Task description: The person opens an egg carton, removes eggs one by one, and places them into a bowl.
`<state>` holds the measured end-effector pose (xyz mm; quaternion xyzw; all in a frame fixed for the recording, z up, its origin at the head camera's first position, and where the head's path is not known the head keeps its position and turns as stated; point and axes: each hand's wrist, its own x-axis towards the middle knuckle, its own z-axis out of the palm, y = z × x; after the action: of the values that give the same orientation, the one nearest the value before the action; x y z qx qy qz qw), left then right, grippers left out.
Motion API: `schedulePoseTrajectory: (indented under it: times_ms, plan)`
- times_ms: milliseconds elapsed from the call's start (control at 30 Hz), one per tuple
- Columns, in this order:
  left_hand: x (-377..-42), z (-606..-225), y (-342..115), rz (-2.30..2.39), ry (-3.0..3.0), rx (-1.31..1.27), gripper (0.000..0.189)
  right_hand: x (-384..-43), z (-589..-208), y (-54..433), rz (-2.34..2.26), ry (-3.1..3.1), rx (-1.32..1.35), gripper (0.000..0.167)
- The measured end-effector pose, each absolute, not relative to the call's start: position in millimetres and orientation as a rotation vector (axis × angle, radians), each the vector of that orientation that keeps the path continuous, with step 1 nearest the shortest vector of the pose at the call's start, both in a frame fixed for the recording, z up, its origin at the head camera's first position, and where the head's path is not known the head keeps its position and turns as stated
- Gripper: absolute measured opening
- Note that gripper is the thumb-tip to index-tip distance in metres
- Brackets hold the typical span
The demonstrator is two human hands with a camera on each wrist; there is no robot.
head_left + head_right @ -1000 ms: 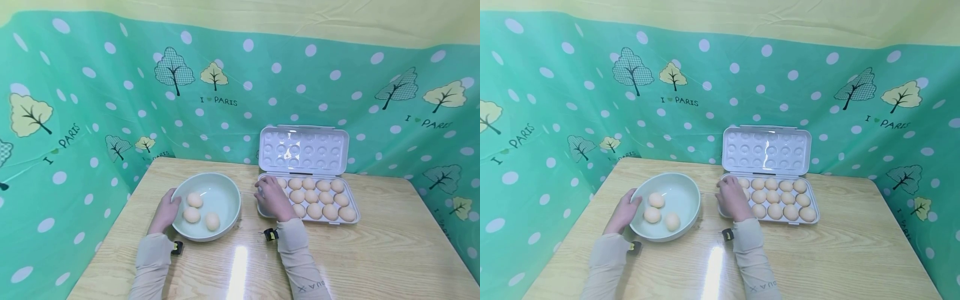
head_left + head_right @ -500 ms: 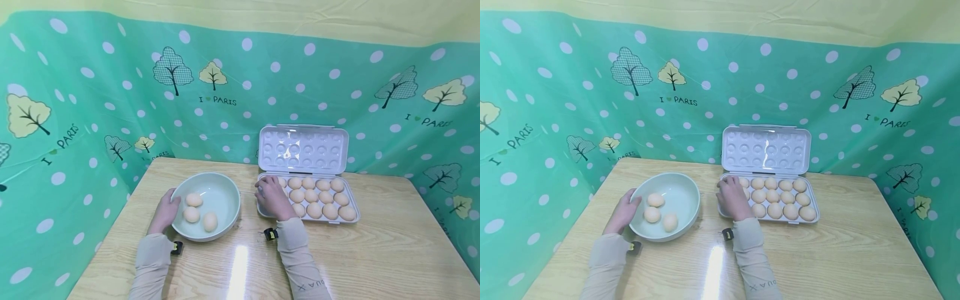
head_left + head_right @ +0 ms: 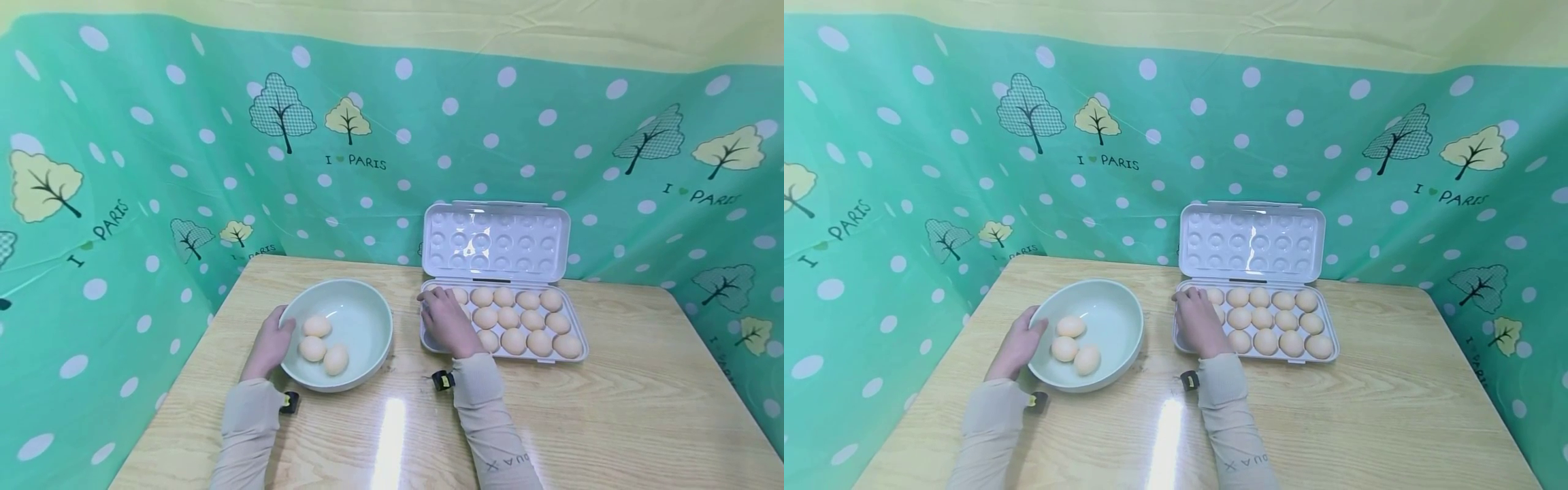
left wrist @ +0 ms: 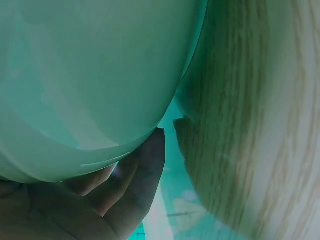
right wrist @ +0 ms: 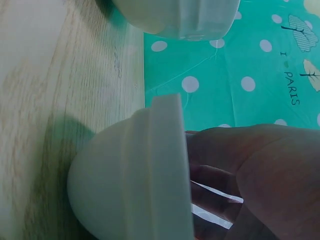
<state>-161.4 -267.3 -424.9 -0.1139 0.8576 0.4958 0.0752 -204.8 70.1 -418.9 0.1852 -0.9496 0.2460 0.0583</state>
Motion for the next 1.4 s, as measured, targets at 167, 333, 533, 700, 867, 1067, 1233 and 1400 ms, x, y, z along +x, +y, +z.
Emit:
schedulePoseTrajectory:
  times_ms: [167,333,533,700,867,1067,1233,1400]
  plan:
    - [-161.5,-424.7,-267.5,1.49,2.564,-0.349,0.051,-206.5,-421.6,71.7,0.759,-2.879,0.537,0.029]
    - [-161.1,-424.3,-267.5,1.487,2.564,-0.353,0.051,-206.8,-423.1,74.3,0.779,-2.86,0.528,0.032]
    - [-159.6,-423.1,-268.0,1.47,2.576,-0.358,0.051,-208.6,-425.4,74.0,0.763,-2.794,0.568,0.03]
    - [-158.7,-422.1,-268.6,1.477,2.575,-0.356,0.051,-211.4,-427.4,74.1,0.73,-2.787,0.566,0.029]
    - [-159.5,-423.5,-267.9,1.487,2.569,-0.347,0.05,-213.9,-429.9,75.5,0.734,-2.794,0.554,0.028]
    - [-160.7,-424.3,-267.9,1.487,2.561,-0.35,0.05,-217.7,-432.7,76.8,0.765,-2.782,0.544,0.028]
    - [-161.5,-423.5,-268.6,1.484,2.562,-0.352,0.051,-221.4,-435.8,76.9,0.74,-2.746,0.54,0.038]
    - [-162.1,-421.7,-268.2,1.481,2.565,-0.343,0.051,-221.9,-438.0,77.0,0.675,-2.694,0.593,0.04]
